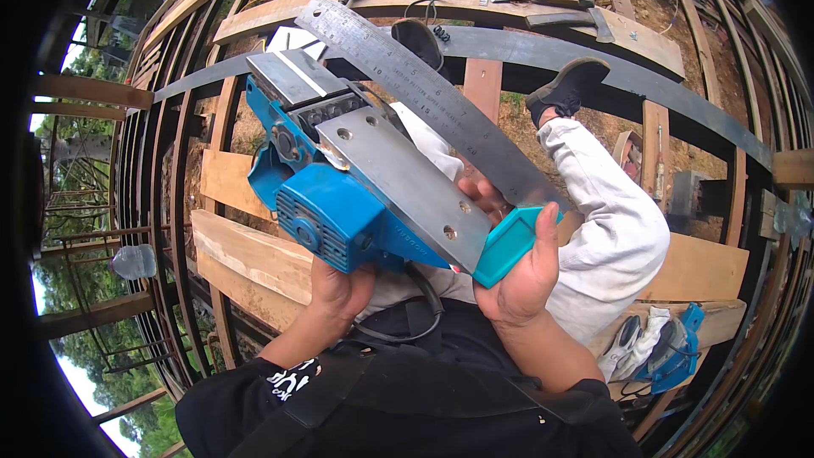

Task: The person holds a wood planer, places a metal ruler against its base to check for flatness, and then removes a wooden block component from the tool by hand.

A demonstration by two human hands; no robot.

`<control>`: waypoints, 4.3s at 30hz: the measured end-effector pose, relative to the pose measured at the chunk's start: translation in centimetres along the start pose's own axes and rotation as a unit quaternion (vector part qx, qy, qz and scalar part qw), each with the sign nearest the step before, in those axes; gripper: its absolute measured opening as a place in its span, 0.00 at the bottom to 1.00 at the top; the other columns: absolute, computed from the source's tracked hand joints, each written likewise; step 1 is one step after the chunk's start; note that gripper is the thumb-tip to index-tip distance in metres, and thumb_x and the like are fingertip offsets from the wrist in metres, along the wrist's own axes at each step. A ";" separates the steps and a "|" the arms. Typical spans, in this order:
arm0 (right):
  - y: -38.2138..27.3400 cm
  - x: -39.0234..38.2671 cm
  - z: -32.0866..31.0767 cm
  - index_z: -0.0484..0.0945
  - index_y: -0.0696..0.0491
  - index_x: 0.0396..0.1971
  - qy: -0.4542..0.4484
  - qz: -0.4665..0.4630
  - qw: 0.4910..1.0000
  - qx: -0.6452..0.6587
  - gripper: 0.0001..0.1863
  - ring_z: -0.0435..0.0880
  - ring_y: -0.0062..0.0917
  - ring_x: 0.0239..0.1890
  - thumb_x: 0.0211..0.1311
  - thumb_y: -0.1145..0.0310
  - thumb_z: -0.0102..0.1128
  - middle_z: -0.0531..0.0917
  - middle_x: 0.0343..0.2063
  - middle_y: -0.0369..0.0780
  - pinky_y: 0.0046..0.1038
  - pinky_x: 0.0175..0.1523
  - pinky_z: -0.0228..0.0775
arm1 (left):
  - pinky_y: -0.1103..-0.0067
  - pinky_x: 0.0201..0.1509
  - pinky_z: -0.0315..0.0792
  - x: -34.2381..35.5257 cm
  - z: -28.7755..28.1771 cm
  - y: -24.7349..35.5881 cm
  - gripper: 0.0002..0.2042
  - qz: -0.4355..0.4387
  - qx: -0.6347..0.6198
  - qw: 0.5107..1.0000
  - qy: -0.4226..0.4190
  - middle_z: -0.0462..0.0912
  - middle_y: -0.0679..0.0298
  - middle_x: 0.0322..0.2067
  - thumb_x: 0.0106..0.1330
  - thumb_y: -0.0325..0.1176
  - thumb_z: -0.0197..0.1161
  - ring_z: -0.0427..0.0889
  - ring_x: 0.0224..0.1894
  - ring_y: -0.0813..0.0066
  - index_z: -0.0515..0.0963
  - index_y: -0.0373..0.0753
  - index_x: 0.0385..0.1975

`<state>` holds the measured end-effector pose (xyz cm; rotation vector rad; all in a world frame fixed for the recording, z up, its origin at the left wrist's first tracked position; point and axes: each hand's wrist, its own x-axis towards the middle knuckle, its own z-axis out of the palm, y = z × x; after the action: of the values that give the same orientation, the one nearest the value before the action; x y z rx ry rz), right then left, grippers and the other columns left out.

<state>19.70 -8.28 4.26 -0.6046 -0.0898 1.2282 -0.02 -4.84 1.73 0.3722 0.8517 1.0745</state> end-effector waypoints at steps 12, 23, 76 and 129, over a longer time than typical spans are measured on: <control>0.3 -0.7 -2.1 0.68 0.64 0.52 -0.081 -0.163 0.973 -0.142 0.41 0.70 0.40 0.59 0.47 0.47 0.72 0.74 0.51 0.50 0.42 0.64 0.64 | 0.70 0.59 0.71 -2.3 0.7 0.0 0.26 -0.108 0.071 0.991 -0.033 0.76 0.69 0.53 0.60 0.49 0.64 0.76 0.54 0.72 0.67 0.47 0.56; -0.8 2.7 -3.1 0.71 0.66 0.45 -0.075 -0.201 0.941 -0.260 0.34 0.74 0.39 0.54 0.48 0.54 0.73 0.78 0.43 0.47 0.38 0.59 0.63 | 0.67 0.63 0.64 4.8 -3.2 14.8 0.35 0.097 0.227 0.967 -0.065 0.70 0.54 0.56 0.63 0.52 0.56 0.70 0.61 0.62 0.59 0.34 0.63; -1.8 4.6 -4.1 0.71 0.55 0.48 -0.002 -0.059 0.957 -0.283 0.16 0.81 0.26 0.41 0.63 0.64 0.53 0.80 0.40 0.40 0.27 0.47 0.74 | 0.69 0.57 0.71 9.2 2.0 13.9 0.29 0.110 0.146 0.975 -0.128 0.75 0.46 0.48 0.61 0.45 0.42 0.77 0.51 0.60 0.68 0.25 0.54; -2.8 3.9 -3.5 0.69 0.58 0.47 -0.065 -0.046 0.963 -0.259 0.16 0.77 0.21 0.41 0.60 0.71 0.54 0.77 0.39 0.38 0.25 0.50 0.69 | 0.74 0.54 0.72 8.4 1.1 11.5 0.28 0.168 0.105 0.972 -0.126 0.74 0.56 0.45 0.65 0.47 0.49 0.77 0.48 0.68 0.66 0.31 0.58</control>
<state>24.84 -6.68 1.67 -0.9598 -0.5581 1.1544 -4.56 7.92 6.27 0.8371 0.6887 1.2183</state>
